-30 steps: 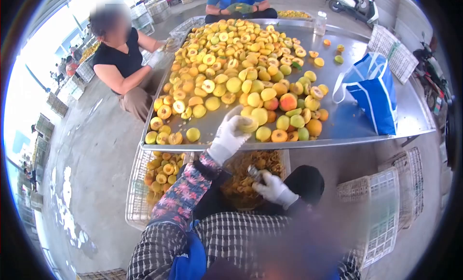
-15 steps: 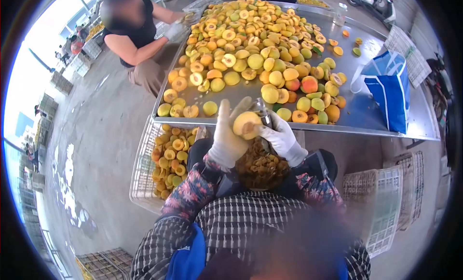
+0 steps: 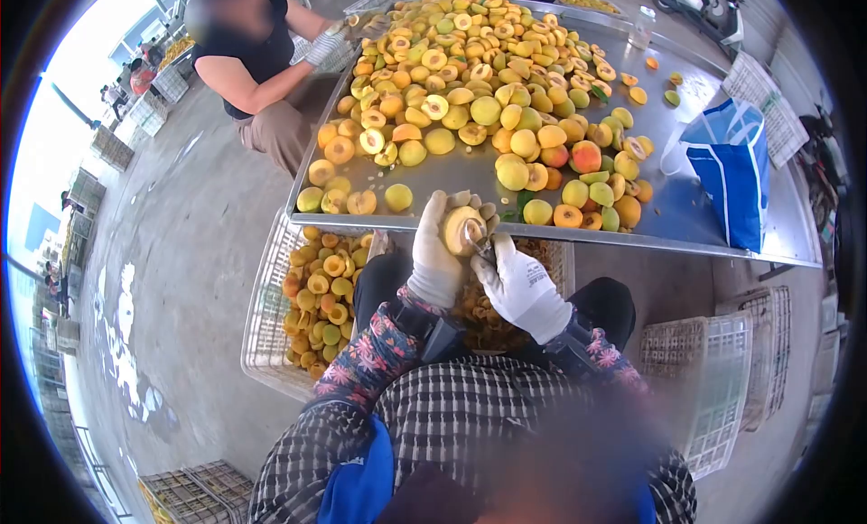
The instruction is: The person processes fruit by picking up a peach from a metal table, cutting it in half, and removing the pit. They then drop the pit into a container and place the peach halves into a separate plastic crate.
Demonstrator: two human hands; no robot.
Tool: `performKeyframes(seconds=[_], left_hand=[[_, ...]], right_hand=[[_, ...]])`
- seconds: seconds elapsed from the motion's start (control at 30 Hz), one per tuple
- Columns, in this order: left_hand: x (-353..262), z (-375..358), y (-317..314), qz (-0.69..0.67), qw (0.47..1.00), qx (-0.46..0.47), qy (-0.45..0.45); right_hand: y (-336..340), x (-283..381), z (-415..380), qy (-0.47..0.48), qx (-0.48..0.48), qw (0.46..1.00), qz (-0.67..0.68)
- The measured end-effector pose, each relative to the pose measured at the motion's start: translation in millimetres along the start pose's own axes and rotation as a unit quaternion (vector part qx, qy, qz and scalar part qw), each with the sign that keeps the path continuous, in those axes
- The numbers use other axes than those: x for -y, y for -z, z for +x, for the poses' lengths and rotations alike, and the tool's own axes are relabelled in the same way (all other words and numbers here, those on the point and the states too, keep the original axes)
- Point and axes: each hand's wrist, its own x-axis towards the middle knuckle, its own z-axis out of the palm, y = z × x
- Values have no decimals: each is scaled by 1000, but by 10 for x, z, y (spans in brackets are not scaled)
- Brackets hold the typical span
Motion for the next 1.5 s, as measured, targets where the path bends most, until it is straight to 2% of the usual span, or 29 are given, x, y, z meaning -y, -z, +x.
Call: performKeyframes(seconds=[0.07,0.17,0.27,0.37,0.47,0.57,0.63,0.7,0.73,0.83,0.93,1.03,1.13,1.23,1.27,1.3,1.37,1.4,1.5], left_hand=[[39,17,53,-9,1000,-3,-9],[37,0,140,47,999,-18,-20],[-86,40,225,137,988,23,61],[-70,49,239,181,981,6,66],[-38,41,226,80,993,77,30],[128,-6,167,161,978,14,-135],[126,59,291,197,975,-3,-103],[63,100,360,229,972,-25,-52],[19,125,389,252,967,5,-35],[-67,166,410,286,955,-16,73],[-49,138,373,258,963,-17,80],[-35,148,342,249,964,-47,81],[-124,208,322,388,911,26,135],[-117,272,390,394,907,32,144],[-91,286,431,373,916,22,144],[-57,257,420,333,933,7,135],[36,184,379,253,960,-22,118],[71,194,376,228,965,-35,121],[126,217,386,167,976,-46,133]], right_hand=[[-24,50,-35,-29,23,999,0],[-87,-58,-108,-20,47,997,66],[-18,-96,-144,-8,81,997,16],[-55,-182,-172,-5,92,996,4],[-2,-214,-121,-18,105,994,36],[5,-257,-53,-8,94,995,13],[-15,-237,-62,3,83,996,-19],[-30,-221,-95,-32,127,991,-17],[-36,-217,-112,-50,149,987,-17],[-105,-277,-173,-36,138,986,83],[-270,-300,-235,-60,103,967,224],[-210,-293,-229,-72,134,982,114],[-161,-365,-239,-89,210,974,13],[-341,-380,-297,-53,94,978,178],[-319,-363,-321,-156,147,931,295],[-264,-277,-307,-269,174,862,392],[-138,-127,-270,-392,201,736,514],[-156,-97,-281,-384,180,745,515],[-138,-128,-274,-405,167,691,575]])
